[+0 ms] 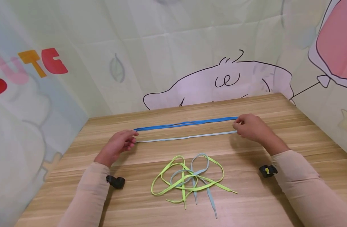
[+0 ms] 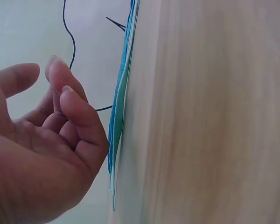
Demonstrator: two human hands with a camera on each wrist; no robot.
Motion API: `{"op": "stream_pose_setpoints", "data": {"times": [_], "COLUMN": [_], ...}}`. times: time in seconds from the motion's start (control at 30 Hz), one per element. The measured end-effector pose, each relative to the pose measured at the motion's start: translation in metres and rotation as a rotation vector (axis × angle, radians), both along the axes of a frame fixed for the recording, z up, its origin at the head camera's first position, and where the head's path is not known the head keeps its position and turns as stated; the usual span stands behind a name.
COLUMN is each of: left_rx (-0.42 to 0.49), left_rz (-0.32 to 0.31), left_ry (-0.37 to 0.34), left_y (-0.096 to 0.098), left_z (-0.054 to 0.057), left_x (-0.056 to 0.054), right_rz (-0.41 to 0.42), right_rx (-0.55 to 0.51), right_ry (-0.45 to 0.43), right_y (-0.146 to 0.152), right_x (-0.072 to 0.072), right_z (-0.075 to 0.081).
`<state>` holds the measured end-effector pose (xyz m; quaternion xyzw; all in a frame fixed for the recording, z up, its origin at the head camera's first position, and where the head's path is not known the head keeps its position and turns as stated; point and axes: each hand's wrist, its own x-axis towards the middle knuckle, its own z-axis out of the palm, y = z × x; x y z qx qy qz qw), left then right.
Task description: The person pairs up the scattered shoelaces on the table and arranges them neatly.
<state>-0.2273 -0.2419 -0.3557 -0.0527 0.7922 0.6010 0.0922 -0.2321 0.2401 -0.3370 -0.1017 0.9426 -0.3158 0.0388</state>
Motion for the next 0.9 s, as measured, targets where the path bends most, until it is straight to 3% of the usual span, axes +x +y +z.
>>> {"op": "stream_pose_setpoints", "data": {"times": [0.57,0.9], "left_rx": [-0.037,-0.129], "left_rz": [-0.027,-0.066], "left_ry": [0.009,0.014], "left_y": [0.024,0.040], "left_z": [0.000,0.002], "left_x": [0.001,0.001], "right_rz": [0.080,0.136], "right_rx": [-0.013,-0.008], "right_ry": [-0.006,-0.013], "right_y": [-0.027,-0.046], "right_x": [0.011,0.019], "right_z": [0.001,0.001]}}
